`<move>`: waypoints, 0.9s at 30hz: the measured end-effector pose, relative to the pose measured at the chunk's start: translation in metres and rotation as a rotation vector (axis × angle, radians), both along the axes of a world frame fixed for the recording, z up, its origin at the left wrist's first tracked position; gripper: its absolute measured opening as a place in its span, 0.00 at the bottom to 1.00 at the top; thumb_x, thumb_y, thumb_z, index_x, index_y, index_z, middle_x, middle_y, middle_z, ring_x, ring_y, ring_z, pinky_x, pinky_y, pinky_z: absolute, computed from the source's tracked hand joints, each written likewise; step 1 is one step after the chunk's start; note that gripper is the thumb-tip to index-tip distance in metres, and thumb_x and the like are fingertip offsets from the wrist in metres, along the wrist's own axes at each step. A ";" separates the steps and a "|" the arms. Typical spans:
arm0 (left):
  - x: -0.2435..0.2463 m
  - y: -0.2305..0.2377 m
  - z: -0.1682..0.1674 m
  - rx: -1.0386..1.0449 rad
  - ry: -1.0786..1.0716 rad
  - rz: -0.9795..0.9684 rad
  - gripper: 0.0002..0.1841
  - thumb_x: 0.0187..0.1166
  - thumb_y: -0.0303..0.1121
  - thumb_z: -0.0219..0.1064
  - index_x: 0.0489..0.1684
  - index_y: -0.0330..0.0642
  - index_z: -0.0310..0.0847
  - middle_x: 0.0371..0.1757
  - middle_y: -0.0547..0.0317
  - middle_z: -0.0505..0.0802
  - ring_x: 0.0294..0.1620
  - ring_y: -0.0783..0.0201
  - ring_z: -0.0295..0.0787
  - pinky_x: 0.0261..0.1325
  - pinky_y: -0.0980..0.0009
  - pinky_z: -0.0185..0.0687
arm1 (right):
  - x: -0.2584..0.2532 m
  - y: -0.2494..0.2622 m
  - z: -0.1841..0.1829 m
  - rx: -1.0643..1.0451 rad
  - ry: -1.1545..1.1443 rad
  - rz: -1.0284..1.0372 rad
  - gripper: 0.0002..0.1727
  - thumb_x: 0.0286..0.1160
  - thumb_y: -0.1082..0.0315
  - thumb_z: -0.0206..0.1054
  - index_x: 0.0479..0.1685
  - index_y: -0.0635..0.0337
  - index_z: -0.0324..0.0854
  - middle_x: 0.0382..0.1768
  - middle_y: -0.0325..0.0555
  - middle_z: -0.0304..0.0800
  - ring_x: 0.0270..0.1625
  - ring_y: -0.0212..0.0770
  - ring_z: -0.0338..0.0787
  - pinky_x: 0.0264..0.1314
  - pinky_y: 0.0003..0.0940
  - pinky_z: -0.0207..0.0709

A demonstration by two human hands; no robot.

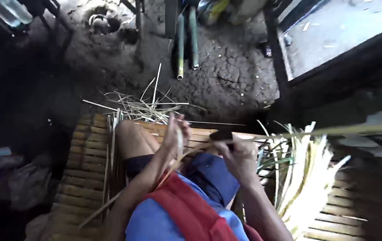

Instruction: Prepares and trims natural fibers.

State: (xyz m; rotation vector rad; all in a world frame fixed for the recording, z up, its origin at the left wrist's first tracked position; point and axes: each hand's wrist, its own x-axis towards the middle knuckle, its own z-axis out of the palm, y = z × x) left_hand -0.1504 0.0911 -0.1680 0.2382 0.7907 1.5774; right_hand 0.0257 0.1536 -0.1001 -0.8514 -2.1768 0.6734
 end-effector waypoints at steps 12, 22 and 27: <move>-0.005 -0.006 -0.006 -0.334 -0.253 0.397 0.18 0.96 0.43 0.35 0.35 0.57 0.68 0.10 0.80 0.64 0.08 0.80 0.56 0.17 0.85 0.59 | -0.005 -0.029 0.005 -0.232 0.048 0.368 0.24 0.88 0.48 0.60 0.36 0.62 0.86 0.29 0.39 0.88 0.35 0.18 0.85 0.43 0.15 0.79; 0.012 -0.029 0.035 -0.133 0.168 -0.103 0.21 0.95 0.48 0.39 0.62 0.52 0.78 0.31 0.73 0.85 0.28 0.82 0.80 0.34 0.83 0.79 | -0.032 -0.022 -0.023 -0.319 0.012 0.249 0.21 0.78 0.55 0.69 0.22 0.64 0.84 0.17 0.35 0.82 0.22 0.20 0.79 0.27 0.17 0.74; 0.003 -0.038 0.007 -0.305 -0.008 0.097 0.17 0.96 0.50 0.36 0.58 0.59 0.72 0.16 0.76 0.61 0.12 0.78 0.56 0.20 0.82 0.60 | -0.015 -0.028 -0.010 -0.343 0.022 0.349 0.25 0.87 0.50 0.61 0.30 0.63 0.86 0.21 0.35 0.85 0.26 0.16 0.81 0.33 0.13 0.77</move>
